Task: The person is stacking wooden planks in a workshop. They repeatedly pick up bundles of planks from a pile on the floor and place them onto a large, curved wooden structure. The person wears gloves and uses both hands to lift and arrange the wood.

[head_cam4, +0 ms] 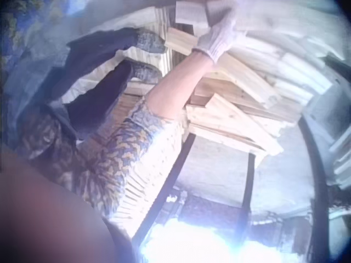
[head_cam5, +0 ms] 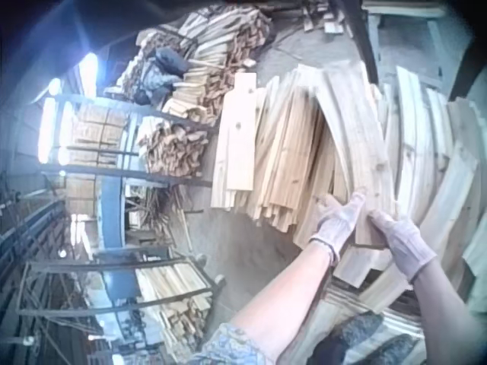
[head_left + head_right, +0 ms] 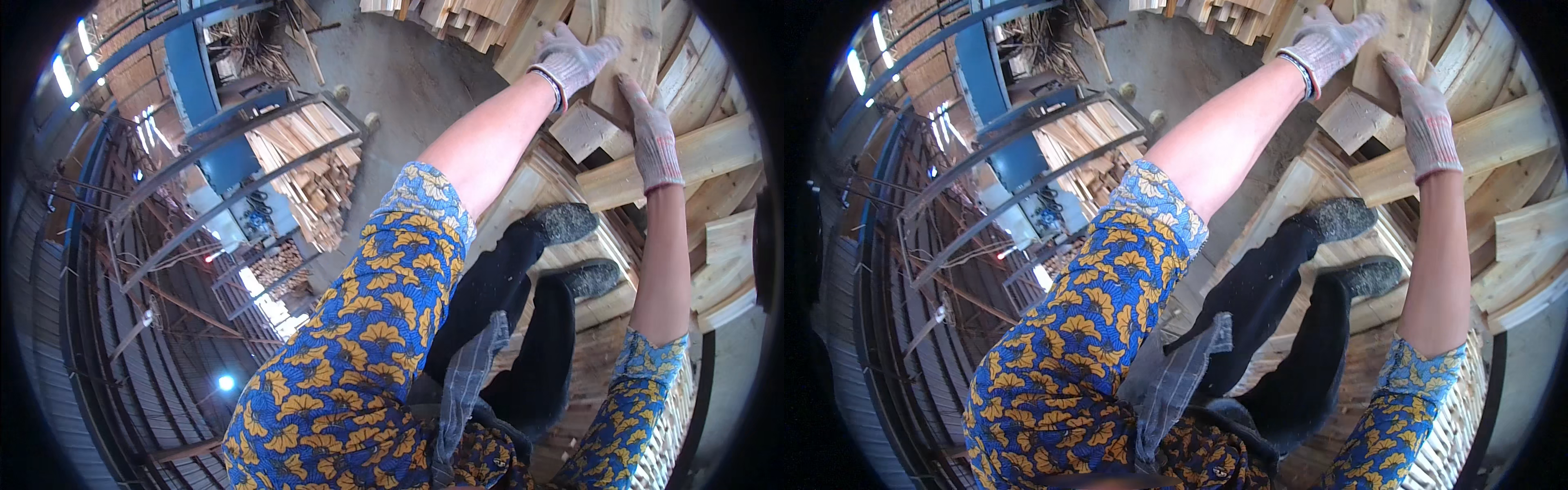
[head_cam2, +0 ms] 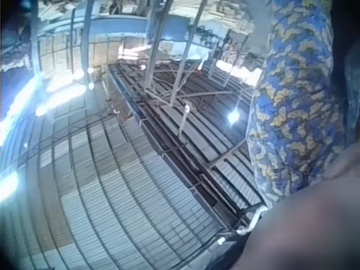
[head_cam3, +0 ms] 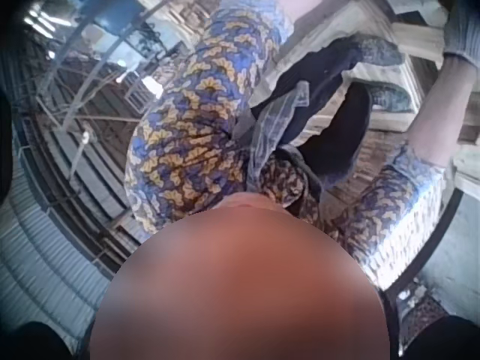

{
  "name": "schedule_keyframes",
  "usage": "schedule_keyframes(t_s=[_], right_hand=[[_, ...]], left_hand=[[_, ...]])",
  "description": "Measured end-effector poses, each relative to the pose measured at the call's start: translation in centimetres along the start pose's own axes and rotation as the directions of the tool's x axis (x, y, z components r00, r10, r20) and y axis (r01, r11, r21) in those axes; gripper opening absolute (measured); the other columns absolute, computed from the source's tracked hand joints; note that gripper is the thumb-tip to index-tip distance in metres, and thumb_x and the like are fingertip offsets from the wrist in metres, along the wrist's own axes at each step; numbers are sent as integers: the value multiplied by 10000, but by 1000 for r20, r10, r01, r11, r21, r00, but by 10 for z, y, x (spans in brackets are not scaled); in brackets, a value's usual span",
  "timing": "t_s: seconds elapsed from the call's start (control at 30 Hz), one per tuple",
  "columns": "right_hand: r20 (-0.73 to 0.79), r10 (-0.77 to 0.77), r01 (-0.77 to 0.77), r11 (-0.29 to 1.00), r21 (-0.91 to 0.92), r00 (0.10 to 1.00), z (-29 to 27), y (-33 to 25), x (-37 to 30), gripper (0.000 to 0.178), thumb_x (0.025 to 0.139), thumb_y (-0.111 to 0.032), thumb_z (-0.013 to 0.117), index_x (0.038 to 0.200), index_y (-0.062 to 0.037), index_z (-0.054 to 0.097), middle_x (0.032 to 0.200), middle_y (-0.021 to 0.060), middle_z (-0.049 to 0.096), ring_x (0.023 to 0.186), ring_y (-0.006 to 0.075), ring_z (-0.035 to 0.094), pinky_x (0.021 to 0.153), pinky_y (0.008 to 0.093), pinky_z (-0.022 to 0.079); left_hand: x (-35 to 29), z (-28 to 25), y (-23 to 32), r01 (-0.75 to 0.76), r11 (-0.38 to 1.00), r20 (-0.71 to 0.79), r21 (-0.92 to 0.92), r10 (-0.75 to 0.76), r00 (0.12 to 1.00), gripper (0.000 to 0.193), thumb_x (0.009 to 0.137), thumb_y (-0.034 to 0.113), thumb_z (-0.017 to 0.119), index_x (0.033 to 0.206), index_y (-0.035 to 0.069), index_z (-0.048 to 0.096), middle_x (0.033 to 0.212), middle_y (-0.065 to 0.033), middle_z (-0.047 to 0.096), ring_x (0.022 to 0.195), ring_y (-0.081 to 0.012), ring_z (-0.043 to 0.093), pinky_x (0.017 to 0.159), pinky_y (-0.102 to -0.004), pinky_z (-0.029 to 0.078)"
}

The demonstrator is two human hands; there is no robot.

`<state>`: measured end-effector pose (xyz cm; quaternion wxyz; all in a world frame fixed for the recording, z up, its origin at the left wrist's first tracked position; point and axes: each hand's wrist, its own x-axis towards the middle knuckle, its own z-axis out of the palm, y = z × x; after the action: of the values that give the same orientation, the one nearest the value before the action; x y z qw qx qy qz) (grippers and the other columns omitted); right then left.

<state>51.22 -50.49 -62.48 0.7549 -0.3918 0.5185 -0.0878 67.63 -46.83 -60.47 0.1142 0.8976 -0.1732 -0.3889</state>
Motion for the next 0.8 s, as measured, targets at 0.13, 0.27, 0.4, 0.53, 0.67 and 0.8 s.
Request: schedule_keyframes(t_s=[0.13, 0.27, 0.4, 0.53, 0.67, 0.8], right_hand=[[100, 81, -83, 996, 21, 992, -20, -29, -94, 643, 915, -421, 697, 1356, 19, 537, 1195, 137, 660, 1037, 199, 637, 928, 315, 495], [133, 191, -198, 980, 39, 973, -27, -28, -218, 649, 939, -358, 716, 1417, 6, 474, 1248, 123, 636, 1069, 182, 627, 867, 301, 530], [117, 364, -381, 899, 217, 924, 36, -55, -343, 712, 962, -303, 699, 1522, -14, 368, 1379, 95, 552, 1210, 157, 535, 1086, 315, 427], [297, 548, -622, 655, 429, 782, 23, -78, -330, 649, 937, -323, 722, 1460, -57, 448, 1238, 59, 621, 1162, 170, 576, 1070, 336, 453], [156, 448, -473, 801, 367, 880, 19, -85, -306, 593, 906, -451, 749, 1345, -90, 577, 1164, 55, 641, 1055, 152, 610, 958, 339, 518], [188, 461, -496, 767, 407, 867, 41, -161, -410, 846, 928, -368, 745, 1570, -187, 224, 1270, 116, 597, 1068, 255, 660, 819, 434, 618]], left_hand=[[-46, 0, -36, 29, 999, 253, -22, -23, 967, 1357, 647, 765, 768, 1540, -100, 225, 1586, -340, 251, 1466, -448, 309, 1186, -529, 320], [-172, -79, -57, 15, 977, 533, -215, 105, 840, 1091, 855, 809, 535, 1467, -86, 411, 1479, -323, 447, 1420, -390, 417, 1144, -407, 391], [-254, -112, -96, 226, 752, 508, -619, 164, 846, 1251, 763, 790, 690, 1500, -132, 276, 1514, -268, 403, 1401, -293, 399, 1158, -373, 356], [-302, -167, -46, 311, 858, 674, -409, 55, 736, 1041, 824, 728, 678, 1346, -157, 512, 1309, -269, 602, 1228, -281, 563, 1066, -377, 442], [-316, -148, -44, 347, 774, 596, -530, 48, 802, 574, 930, 517, 663, 1198, 10, 683, 1095, -108, 726, 972, -151, 677, 882, -324, 538], [-400, -208, -27, 230, 917, 547, -326, -16, 837, 690, 928, 572, 653, 1273, -25, 627, 1157, -134, 715, 1045, -178, 679, 923, -348, 537]])
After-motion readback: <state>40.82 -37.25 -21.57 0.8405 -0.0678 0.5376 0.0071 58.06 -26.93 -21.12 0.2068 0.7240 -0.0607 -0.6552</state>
